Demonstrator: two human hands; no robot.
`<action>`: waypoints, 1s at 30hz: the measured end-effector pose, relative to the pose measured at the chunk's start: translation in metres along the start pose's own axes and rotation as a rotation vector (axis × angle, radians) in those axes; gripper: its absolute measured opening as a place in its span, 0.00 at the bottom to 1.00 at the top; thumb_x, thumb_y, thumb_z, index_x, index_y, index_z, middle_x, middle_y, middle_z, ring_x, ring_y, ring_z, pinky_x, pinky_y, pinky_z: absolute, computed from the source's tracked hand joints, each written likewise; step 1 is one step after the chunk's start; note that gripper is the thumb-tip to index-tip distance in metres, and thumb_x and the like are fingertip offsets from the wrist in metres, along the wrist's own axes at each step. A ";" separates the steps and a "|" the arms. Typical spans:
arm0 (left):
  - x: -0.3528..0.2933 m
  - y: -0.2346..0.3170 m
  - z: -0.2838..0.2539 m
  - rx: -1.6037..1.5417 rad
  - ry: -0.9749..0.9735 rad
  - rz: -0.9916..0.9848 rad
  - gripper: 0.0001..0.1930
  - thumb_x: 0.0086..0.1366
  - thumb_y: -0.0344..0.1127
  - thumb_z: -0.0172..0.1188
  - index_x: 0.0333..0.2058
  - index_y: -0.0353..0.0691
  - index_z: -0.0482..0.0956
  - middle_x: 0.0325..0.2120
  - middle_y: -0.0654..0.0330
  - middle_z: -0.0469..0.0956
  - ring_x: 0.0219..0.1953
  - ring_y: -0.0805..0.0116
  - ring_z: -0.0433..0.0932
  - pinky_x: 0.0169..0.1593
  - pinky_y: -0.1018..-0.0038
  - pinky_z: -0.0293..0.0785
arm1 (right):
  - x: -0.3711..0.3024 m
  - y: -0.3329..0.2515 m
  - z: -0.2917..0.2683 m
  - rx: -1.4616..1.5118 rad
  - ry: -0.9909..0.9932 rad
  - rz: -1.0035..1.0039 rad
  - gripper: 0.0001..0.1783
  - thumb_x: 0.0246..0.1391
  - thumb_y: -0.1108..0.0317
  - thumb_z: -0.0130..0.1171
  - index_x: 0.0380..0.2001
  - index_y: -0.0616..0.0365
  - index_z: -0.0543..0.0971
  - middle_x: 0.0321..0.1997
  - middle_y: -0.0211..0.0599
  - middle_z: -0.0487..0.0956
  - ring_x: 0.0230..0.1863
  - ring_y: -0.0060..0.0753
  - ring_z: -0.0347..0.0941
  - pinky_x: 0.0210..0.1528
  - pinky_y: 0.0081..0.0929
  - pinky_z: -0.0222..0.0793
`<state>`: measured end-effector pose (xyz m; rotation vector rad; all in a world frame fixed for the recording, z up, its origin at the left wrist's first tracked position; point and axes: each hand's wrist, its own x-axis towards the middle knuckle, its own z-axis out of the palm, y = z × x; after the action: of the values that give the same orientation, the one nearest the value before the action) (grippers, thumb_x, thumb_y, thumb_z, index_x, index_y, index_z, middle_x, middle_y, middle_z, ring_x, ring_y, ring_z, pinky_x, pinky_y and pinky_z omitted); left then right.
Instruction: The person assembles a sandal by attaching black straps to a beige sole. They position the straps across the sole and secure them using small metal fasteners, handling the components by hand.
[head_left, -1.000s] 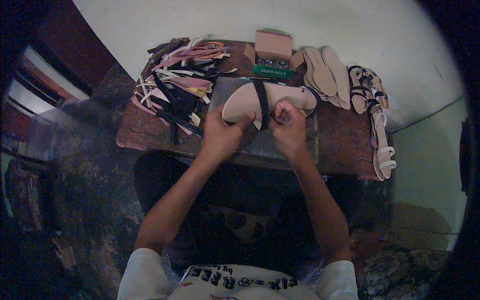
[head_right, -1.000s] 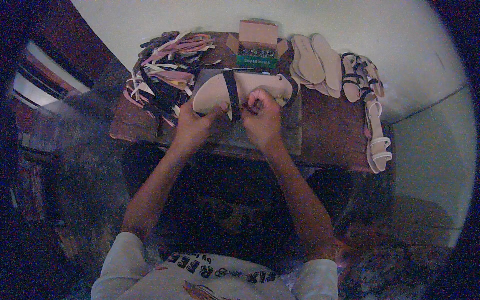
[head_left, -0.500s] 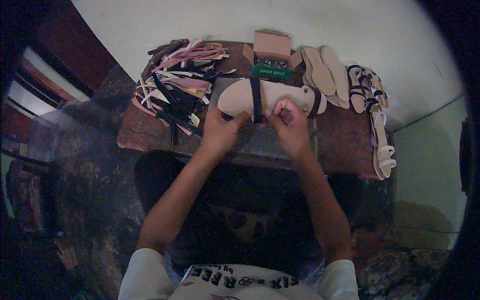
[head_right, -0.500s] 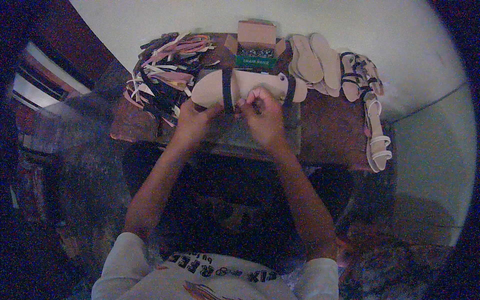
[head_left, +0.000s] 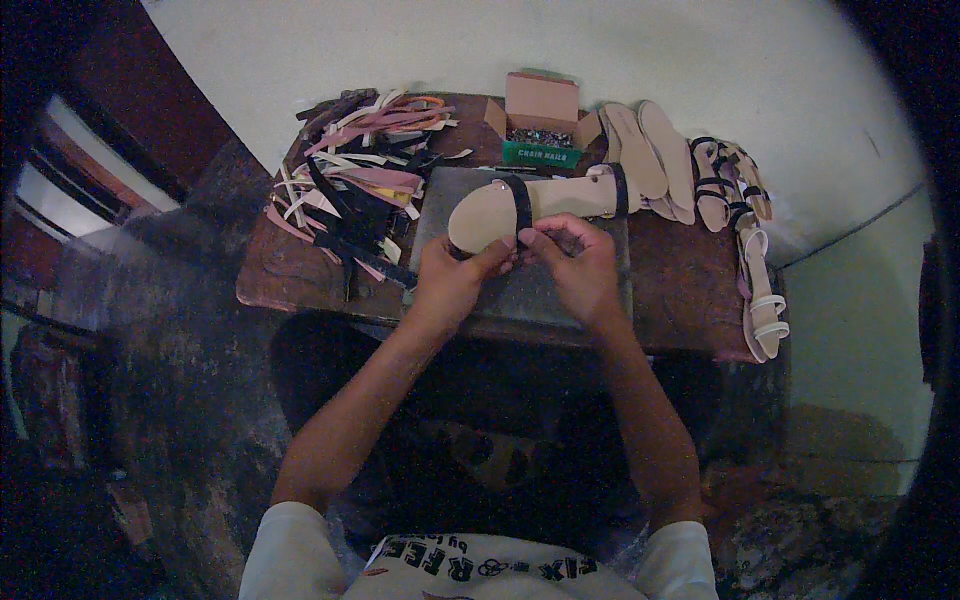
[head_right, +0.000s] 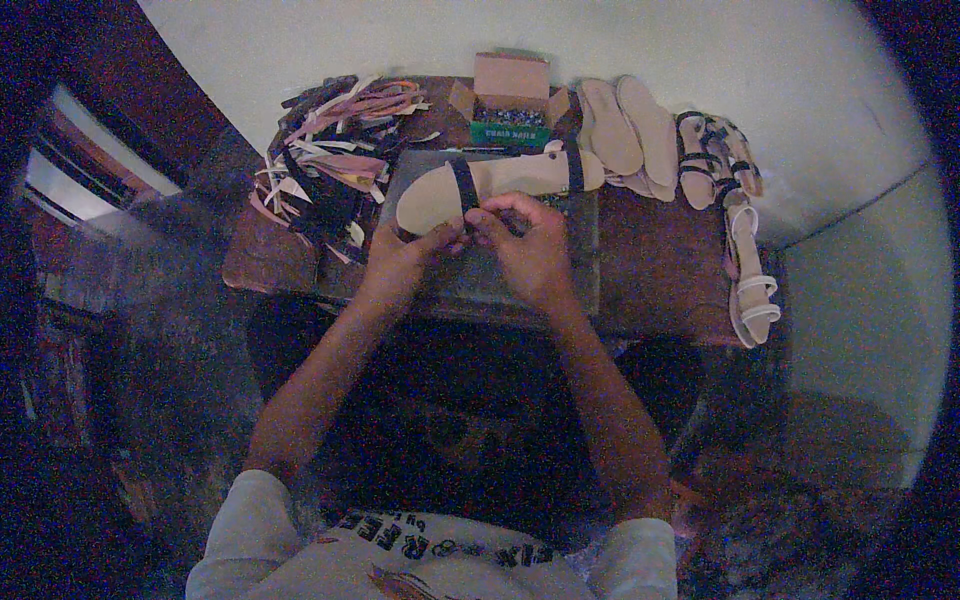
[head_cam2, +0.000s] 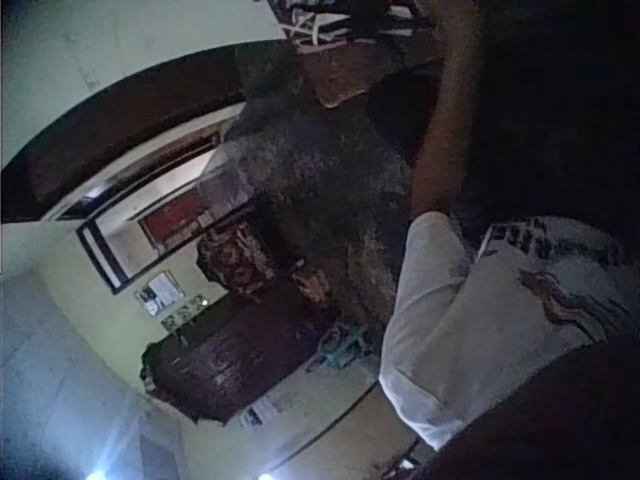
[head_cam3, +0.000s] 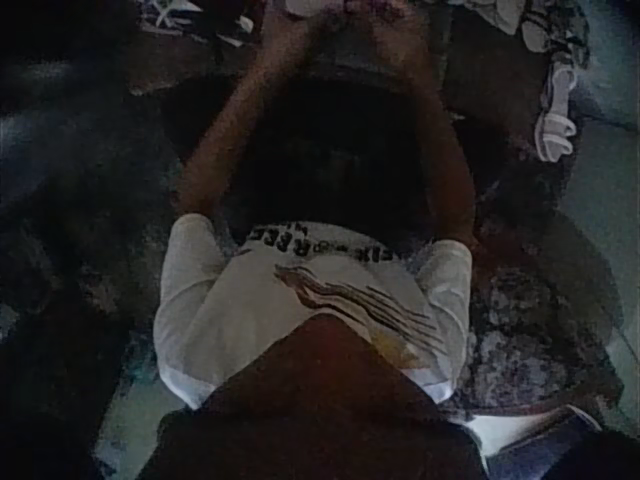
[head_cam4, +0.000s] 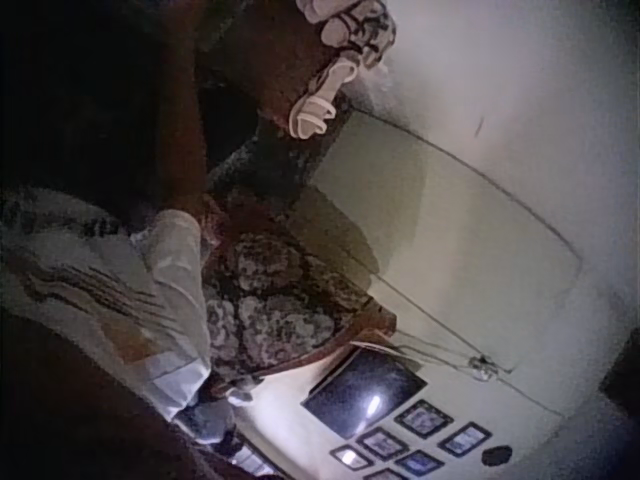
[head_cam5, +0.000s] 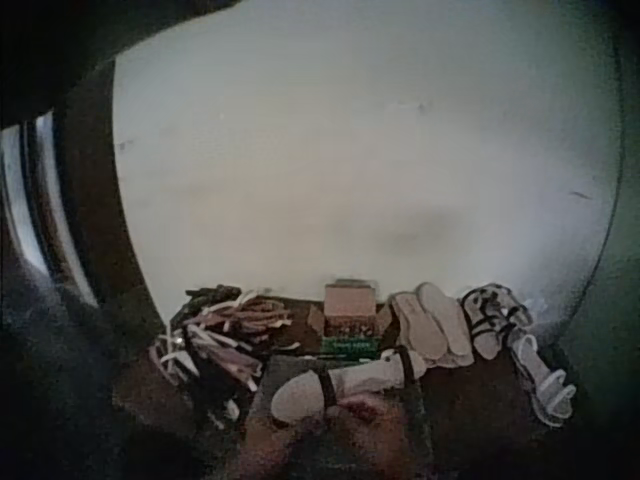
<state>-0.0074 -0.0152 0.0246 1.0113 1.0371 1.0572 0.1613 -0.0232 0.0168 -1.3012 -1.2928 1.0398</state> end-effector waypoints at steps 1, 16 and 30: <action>-0.002 0.002 0.002 -0.029 0.013 -0.003 0.15 0.59 0.32 0.66 0.42 0.30 0.78 0.33 0.58 0.81 0.33 0.73 0.80 0.37 0.77 0.76 | 0.000 -0.001 0.001 0.039 0.000 0.019 0.12 0.56 0.66 0.63 0.38 0.64 0.78 0.34 0.35 0.81 0.32 0.26 0.79 0.37 0.24 0.76; -0.010 -0.022 0.014 -0.038 0.005 -0.092 0.17 0.55 0.32 0.70 0.41 0.31 0.78 0.37 0.57 0.82 0.39 0.70 0.80 0.43 0.75 0.75 | 0.003 -0.001 -0.005 -0.134 0.166 -0.016 0.19 0.52 0.54 0.67 0.32 0.63 0.81 0.27 0.34 0.81 0.30 0.23 0.74 0.35 0.23 0.70; -0.005 -0.018 0.009 0.235 -0.027 0.010 0.17 0.60 0.38 0.66 0.42 0.32 0.78 0.34 0.58 0.81 0.35 0.71 0.79 0.43 0.74 0.75 | 0.009 0.006 -0.023 -0.167 0.055 -0.254 0.15 0.52 0.65 0.66 0.40 0.62 0.78 0.37 0.41 0.82 0.39 0.31 0.78 0.45 0.28 0.72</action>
<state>0.0035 -0.0249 0.0094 1.2174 1.1536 0.9417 0.1854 -0.0155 0.0147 -1.2404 -1.4838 0.7265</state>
